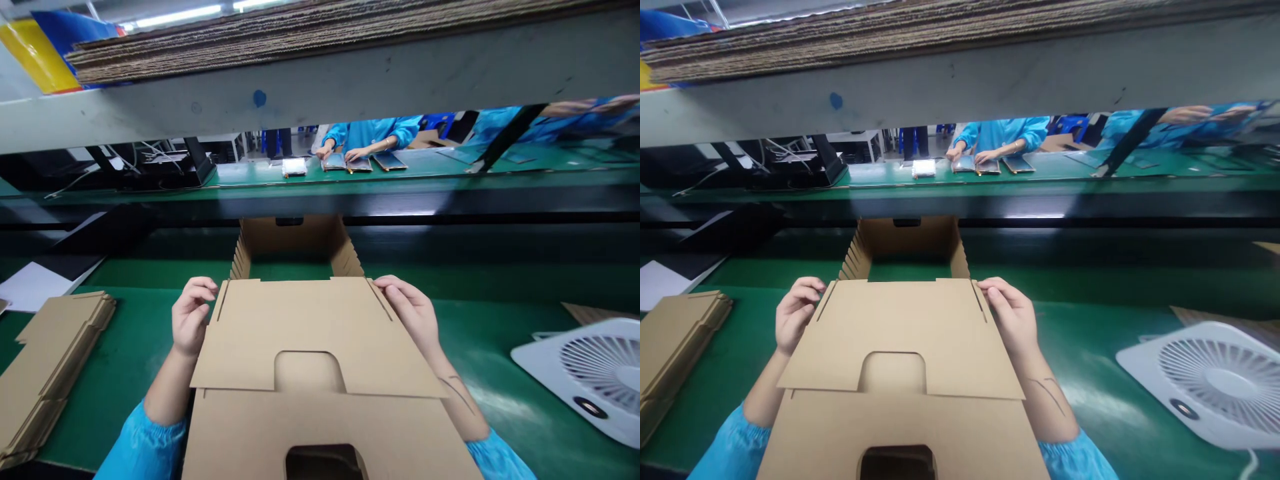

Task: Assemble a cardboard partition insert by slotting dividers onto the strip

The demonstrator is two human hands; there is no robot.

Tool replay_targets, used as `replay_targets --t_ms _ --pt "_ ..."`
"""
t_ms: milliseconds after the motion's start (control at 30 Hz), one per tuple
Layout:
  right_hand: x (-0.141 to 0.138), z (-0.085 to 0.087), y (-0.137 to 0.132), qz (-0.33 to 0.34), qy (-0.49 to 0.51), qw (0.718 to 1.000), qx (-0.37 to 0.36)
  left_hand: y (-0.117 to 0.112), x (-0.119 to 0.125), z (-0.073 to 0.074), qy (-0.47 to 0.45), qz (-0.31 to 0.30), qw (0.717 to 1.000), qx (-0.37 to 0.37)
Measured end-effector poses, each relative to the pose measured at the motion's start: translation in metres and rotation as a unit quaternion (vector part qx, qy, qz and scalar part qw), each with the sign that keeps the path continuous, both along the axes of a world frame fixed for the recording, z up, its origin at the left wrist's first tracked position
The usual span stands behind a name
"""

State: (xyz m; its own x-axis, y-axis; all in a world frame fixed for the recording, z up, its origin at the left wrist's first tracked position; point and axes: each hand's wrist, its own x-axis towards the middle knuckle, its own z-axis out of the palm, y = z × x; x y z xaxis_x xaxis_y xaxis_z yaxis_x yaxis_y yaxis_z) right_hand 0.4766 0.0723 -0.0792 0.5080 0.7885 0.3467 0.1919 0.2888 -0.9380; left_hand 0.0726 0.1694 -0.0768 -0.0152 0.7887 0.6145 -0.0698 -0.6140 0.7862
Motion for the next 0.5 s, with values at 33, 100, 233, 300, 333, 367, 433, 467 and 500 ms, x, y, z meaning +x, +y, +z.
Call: replay_targets --t_ms 33,100,233,300,333,367,433,467,500 --pt "0.0003 -0.0007 0.0001 0.002 0.002 1.0 0.002 -0.0007 -0.0025 -0.0008 0.009 0.002 1.0 0.023" --pt "0.001 -0.0025 0.0005 0.004 0.003 1.0 0.005 -0.0016 -0.0062 -0.0025 0.037 0.011 0.998 0.05" --pt "0.0033 -0.0061 0.0012 0.012 0.007 1.0 0.002 -0.0028 -0.0074 -0.0028 0.098 0.009 0.993 0.062" --pt "0.0037 -0.0074 0.0011 0.023 0.017 1.0 0.0 -0.0029 -0.007 -0.0017 0.104 0.003 0.992 0.071" --pt "0.0035 -0.0079 0.0009 0.027 0.024 0.999 0.002 -0.0027 -0.0072 -0.0012 0.105 0.0 0.992 0.075" --pt "0.0031 -0.0082 0.0006 0.03 0.03 0.999 0.006 -0.0023 -0.0078 -0.0008 0.106 -0.002 0.991 0.078" --pt "0.0021 -0.0081 -0.0003 0.036 0.039 0.998 0.019 -0.0014 -0.01 -0.0008 0.111 -0.007 0.991 0.077" --pt "0.0019 -0.0079 -0.0008 0.04 0.039 0.998 0.027 -0.001 -0.0112 -0.0011 0.116 -0.01 0.99 0.073" --pt "0.002 -0.0075 -0.0014 0.045 0.037 0.998 0.032 -0.0008 -0.0122 -0.0017 0.12 -0.013 0.99 0.067"
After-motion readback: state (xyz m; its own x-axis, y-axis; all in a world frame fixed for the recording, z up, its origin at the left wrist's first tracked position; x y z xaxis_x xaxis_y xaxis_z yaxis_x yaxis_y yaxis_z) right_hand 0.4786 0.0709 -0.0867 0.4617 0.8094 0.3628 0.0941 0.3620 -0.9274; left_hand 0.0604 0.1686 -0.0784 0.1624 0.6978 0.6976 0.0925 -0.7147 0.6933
